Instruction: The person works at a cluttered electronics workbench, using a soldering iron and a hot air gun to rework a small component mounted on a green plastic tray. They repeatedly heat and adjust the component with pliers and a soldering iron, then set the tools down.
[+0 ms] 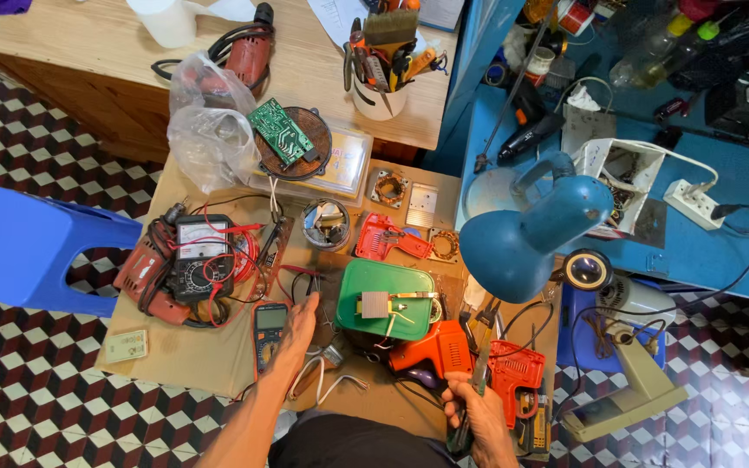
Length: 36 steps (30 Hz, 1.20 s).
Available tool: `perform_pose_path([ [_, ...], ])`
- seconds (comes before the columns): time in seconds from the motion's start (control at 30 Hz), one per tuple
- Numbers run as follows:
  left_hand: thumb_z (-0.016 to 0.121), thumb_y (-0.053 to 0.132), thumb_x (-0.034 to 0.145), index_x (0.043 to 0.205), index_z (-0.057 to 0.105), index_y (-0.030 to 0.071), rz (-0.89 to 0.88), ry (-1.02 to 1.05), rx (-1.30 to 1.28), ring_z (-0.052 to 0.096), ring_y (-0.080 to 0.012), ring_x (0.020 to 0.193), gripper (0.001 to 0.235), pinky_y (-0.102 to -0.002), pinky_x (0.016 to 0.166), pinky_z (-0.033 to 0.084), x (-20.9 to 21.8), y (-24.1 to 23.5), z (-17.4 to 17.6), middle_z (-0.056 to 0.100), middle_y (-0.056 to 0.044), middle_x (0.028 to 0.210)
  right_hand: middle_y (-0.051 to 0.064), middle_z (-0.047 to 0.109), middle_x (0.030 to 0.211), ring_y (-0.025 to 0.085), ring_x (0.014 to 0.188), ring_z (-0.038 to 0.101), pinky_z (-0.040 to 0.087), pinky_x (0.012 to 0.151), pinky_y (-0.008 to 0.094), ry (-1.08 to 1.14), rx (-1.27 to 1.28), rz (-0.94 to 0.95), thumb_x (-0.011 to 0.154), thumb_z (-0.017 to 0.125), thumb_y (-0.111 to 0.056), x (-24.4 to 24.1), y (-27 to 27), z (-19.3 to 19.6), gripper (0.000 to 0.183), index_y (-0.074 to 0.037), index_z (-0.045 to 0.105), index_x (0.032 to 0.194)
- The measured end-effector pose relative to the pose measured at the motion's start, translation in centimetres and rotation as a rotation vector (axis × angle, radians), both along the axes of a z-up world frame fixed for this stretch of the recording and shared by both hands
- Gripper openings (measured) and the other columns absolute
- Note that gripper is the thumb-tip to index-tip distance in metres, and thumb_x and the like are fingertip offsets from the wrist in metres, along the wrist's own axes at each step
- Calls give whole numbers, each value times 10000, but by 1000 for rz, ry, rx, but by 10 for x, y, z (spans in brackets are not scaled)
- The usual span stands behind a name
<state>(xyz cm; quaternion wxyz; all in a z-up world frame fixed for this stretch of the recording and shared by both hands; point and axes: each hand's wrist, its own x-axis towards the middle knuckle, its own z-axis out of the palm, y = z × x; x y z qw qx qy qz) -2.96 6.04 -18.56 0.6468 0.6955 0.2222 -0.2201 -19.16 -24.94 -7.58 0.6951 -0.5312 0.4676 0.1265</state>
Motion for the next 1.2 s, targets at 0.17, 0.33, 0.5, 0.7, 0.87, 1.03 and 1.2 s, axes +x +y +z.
perform_pose_path([
  [0.17,461,741,800,1599,318,246,-94,103,-316,216,-205,1540,950,-483,1179,304,-7,-13,55,260,-1,1676,158,704,859,171,578,607,473,464,283,13,5,-147,924,585,-63,-14,11,-14,357,73,631,1251],
  [0.33,474,800,762,1618,268,274,-205,160,-306,214,-223,1549,1026,-543,1185,216,5,-30,98,262,2,1688,163,723,905,174,615,643,507,489,270,-54,34,-249,910,616,-71,-21,27,-29,391,66,627,1276],
  [0.5,490,781,742,1625,208,351,-198,181,-280,141,-195,1555,1022,-555,1196,163,4,-39,102,196,55,1700,183,720,902,183,626,651,525,504,278,-42,76,-313,916,631,-69,-14,26,-30,378,74,637,1266],
  [0.7,472,772,774,1622,224,335,-147,233,-220,178,-213,1550,986,-554,1195,185,5,-44,83,219,37,1696,172,732,908,174,636,658,536,525,283,-25,60,-303,919,627,-85,-4,12,-25,369,65,633,1256],
  [0.87,453,785,783,1625,224,306,-152,220,-202,181,-215,1542,996,-545,1191,217,4,-53,77,219,35,1689,172,727,915,163,643,656,540,535,274,-42,67,-263,922,631,-102,3,8,-17,382,56,634,1270],
  [1.03,424,768,826,1621,248,297,-180,202,-230,274,-242,1502,940,-529,1181,266,5,-68,75,278,-6,1659,175,723,928,159,658,662,544,544,264,-30,60,-247,929,637,-117,5,3,-11,395,51,638,1287],
  [1.2,422,742,849,1604,303,296,-192,193,-251,365,-244,1442,885,-507,1160,306,10,-81,80,368,-30,1602,175,732,935,159,669,669,543,553,263,-24,47,-247,926,628,-126,4,-1,-8,396,44,637,1284],
])
